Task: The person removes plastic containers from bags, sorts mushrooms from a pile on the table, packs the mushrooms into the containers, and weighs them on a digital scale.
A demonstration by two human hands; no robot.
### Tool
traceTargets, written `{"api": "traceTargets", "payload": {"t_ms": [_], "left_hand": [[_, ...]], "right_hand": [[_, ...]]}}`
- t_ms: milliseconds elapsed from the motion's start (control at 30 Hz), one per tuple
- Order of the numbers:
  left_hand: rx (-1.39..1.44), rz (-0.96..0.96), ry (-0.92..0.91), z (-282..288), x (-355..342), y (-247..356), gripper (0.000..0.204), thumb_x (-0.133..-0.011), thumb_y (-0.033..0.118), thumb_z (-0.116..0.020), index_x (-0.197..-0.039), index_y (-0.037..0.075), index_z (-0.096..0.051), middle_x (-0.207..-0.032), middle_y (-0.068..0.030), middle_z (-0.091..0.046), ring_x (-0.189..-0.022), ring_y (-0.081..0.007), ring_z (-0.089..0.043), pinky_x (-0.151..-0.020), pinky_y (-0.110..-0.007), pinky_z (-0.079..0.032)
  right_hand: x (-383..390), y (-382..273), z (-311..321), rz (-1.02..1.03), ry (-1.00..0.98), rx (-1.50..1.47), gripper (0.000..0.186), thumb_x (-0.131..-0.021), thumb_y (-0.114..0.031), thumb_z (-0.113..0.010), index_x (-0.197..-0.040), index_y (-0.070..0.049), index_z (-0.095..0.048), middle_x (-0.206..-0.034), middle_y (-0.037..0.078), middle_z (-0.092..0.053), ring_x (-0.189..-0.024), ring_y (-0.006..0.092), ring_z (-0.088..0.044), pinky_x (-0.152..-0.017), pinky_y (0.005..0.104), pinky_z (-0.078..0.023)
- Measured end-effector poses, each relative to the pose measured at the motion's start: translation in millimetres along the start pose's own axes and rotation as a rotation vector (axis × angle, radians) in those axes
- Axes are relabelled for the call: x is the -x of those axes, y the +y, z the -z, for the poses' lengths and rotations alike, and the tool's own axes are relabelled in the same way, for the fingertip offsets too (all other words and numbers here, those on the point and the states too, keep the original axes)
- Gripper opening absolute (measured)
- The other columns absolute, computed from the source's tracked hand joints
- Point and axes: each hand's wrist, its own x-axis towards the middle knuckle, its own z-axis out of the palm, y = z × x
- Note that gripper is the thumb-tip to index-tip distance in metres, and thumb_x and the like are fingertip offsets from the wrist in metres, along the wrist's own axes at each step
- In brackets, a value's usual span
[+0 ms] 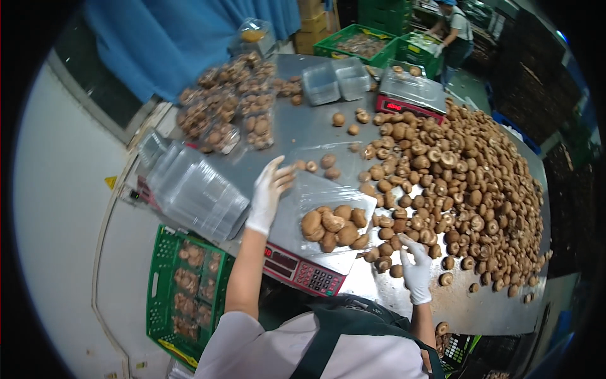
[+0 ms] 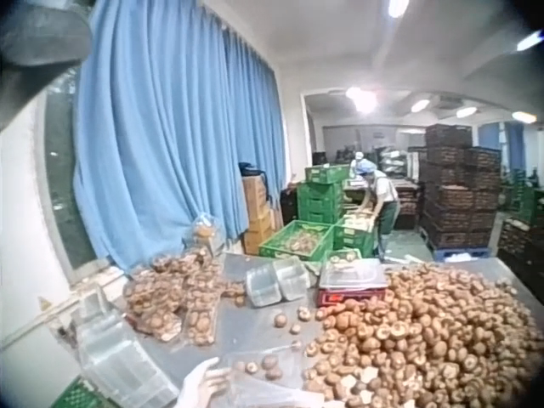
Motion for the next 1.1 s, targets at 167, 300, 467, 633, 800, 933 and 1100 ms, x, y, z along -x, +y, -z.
{"api": "traceTargets", "payload": {"t_ms": [167,300,467,633,800,933,1100], "left_hand": [[-0.605,-0.084,-0.252,1,78,17,0.035,-0.078,0.019,-0.071,-0.107,0.001,-0.062,-0.091,-0.0042,-0.065,-0.082,-0.0111,-0.06,-0.079,-0.026,-0.048],[-0.778,-0.052,-0.089,2,120,-29,0.044,-0.082,0.018,-0.067,-0.119,0.001,-0.05,-0.09,-0.0044,-0.062,-0.075,-0.0111,-0.06,-0.069,-0.024,-0.048],[-0.276,0.409,-0.082,-2,140,-44,0.015,-0.092,0.015,-0.053,-0.1,0.002,-0.049,-0.075,-0.0087,-0.061,-0.055,-0.0099,-0.057,-0.046,-0.021,-0.045],[-0.266,0.236,-0.071,-19,140,-46,0.01,-0.087,0.0,-0.051,-0.096,0.002,-0.047,-0.072,-0.0067,-0.06,-0.059,-0.0099,-0.059,-0.05,-0.021,-0.047],[-0.617,-0.134,-0.059,-29,137,-61,0.015,-0.082,0.001,-0.058,-0.095,-0.001,-0.05,-0.066,-0.0072,-0.057,-0.056,-0.0065,-0.055,-0.051,-0.023,-0.046],[-0.827,-0.326,-0.317,-38,131,-46,0.038,-0.083,0.016,-0.062,-0.115,0.004,-0.047,-0.099,-0.0164,-0.063,-0.089,-0.0295,-0.064,-0.074,-0.035,-0.051],[-0.93,-0.503,-0.349,-51,125,-49,0.032,-0.086,0.002,-0.049,-0.118,0.006,-0.047,-0.113,-0.0151,-0.059,-0.101,-0.0289,-0.06,-0.084,-0.034,-0.049]], "right_hand": [[-19,-31,-15,-0.193,-0.114,-0.25,0.033,-0.086,-0.013,-0.06,-0.117,-0.003,-0.057,-0.104,0.012,-0.065,-0.095,0.0172,-0.062,-0.084,0.0286,-0.047],[-27,-26,-36,-0.272,-0.288,-0.252,0.039,-0.086,-0.021,-0.063,-0.118,0.0,-0.053,-0.088,0.012,-0.067,-0.073,0.012,-0.063,-0.065,0.0243,-0.05],[-31,-16,-42,-0.509,-0.453,-0.637,0.036,-0.09,-0.017,-0.059,-0.119,0.002,-0.05,-0.075,0.003,-0.065,-0.06,0.0053,-0.057,-0.051,0.0183,-0.044],[-20,2,-40,-0.435,-0.397,-0.544,0.033,-0.085,-0.002,-0.051,-0.118,-0.001,-0.049,-0.064,0.0,-0.057,-0.049,0.0056,-0.049,-0.044,0.0189,-0.036],[4,6,-27,-0.122,-0.125,-0.493,0.027,-0.082,0.002,-0.056,-0.109,0.001,-0.052,-0.083,0.005,-0.061,-0.075,0.0101,-0.057,-0.068,0.0234,-0.047],[1,7,-6,0.305,0.031,-0.095,0.018,-0.071,0.004,-0.065,-0.082,-0.003,-0.052,-0.08,0.01,-0.061,-0.07,0.0197,-0.06,-0.064,0.0281,-0.047],[-5,-6,12,0.615,0.158,0.21,0.026,-0.059,0.003,-0.068,-0.077,-0.006,-0.051,-0.08,0.009,-0.061,-0.067,0.0279,-0.055,-0.054,0.037,-0.042]]}}
